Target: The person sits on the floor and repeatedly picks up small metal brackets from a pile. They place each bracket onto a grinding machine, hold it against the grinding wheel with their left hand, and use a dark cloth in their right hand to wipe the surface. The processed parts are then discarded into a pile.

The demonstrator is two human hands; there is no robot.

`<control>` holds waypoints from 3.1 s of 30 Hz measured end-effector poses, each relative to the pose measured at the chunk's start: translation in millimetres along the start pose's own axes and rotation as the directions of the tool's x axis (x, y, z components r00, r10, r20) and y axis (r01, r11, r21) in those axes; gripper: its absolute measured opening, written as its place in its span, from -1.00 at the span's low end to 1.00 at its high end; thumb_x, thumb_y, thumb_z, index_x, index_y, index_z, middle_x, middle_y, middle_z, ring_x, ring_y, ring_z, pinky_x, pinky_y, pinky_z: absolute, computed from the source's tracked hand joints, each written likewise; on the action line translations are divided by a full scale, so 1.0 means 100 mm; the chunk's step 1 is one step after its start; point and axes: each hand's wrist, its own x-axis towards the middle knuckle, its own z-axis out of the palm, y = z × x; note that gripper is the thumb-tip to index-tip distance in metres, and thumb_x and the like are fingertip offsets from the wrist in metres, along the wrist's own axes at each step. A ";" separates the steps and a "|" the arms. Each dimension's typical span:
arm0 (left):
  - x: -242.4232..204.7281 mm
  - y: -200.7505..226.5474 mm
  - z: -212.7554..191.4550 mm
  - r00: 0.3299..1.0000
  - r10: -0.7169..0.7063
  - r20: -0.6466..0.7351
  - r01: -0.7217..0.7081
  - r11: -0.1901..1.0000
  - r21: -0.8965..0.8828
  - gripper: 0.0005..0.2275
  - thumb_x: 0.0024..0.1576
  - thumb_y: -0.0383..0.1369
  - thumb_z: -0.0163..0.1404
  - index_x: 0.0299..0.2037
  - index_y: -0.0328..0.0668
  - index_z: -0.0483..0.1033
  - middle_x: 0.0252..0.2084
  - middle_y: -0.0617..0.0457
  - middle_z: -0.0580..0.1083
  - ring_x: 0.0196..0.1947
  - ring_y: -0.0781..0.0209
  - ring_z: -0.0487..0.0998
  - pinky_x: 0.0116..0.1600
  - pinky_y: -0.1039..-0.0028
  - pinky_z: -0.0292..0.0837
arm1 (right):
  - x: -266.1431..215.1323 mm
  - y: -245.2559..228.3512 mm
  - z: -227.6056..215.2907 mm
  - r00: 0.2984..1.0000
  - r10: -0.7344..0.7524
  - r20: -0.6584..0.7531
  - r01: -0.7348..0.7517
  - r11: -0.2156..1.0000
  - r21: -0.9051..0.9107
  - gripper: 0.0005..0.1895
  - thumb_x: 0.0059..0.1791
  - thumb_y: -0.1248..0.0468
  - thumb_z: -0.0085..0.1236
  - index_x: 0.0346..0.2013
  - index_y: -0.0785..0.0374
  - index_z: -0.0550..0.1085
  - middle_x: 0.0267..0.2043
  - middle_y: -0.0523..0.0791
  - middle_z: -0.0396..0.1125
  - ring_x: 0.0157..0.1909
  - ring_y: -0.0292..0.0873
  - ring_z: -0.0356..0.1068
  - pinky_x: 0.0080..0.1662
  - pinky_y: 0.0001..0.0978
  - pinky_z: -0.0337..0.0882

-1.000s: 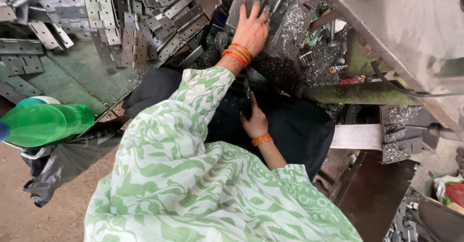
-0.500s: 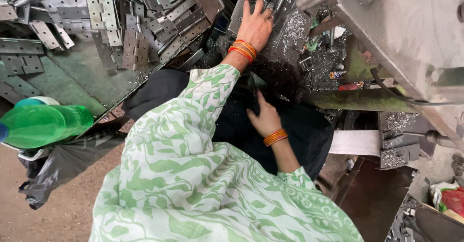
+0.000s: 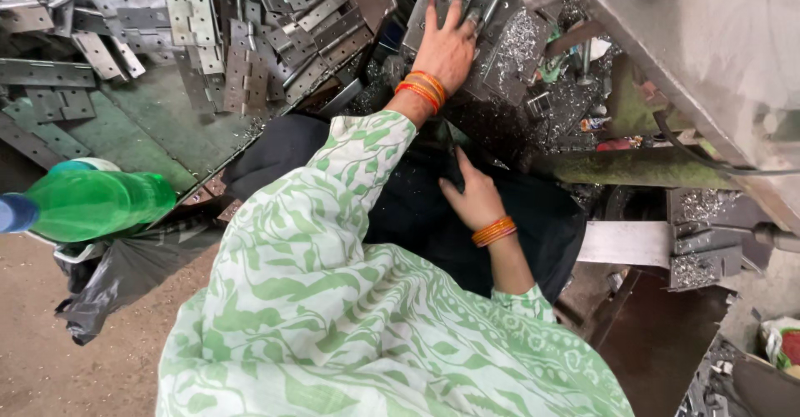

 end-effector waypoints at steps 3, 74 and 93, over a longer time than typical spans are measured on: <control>0.14 0.02 -0.02 0.999 -0.024 0.035 0.026 0.999 -0.041 -0.69 0.28 -0.27 -0.13 0.09 -0.15 0.61 0.36 0.07 0.34 0.48 -0.20 0.01 0.38 -0.47 -0.20 | 0.11 -0.03 -0.10 0.991 0.109 0.084 -0.102 0.991 -0.090 -0.21 0.00 0.06 0.24 0.45 0.20 0.17 0.07 0.22 0.44 0.10 0.30 0.44 0.12 0.04 0.45; -0.56 -0.10 -0.60 0.994 0.093 0.053 -0.087 0.991 -0.102 -0.64 0.09 -0.13 0.06 -0.08 -0.22 0.64 0.17 -0.06 0.42 0.31 -0.16 0.19 0.29 -0.25 0.09 | 0.88 -0.48 -0.45 0.908 -0.163 -0.385 0.128 0.985 -0.115 -0.55 -0.04 0.36 0.26 0.16 0.33 0.48 0.11 0.11 0.36 0.13 0.20 0.38 0.14 -0.08 0.39; -0.36 0.02 -0.28 0.997 0.069 -0.037 -0.066 0.996 0.063 -0.72 0.17 -0.27 0.00 -0.01 -0.14 0.65 0.23 -0.04 0.44 0.37 -0.23 0.14 0.31 -0.37 0.02 | -0.26 0.05 0.77 0.957 0.280 -0.072 -0.281 0.960 -0.011 -0.07 -0.09 0.16 0.22 0.51 0.06 0.01 0.01 0.19 0.45 -0.03 0.29 0.47 -0.08 0.09 0.48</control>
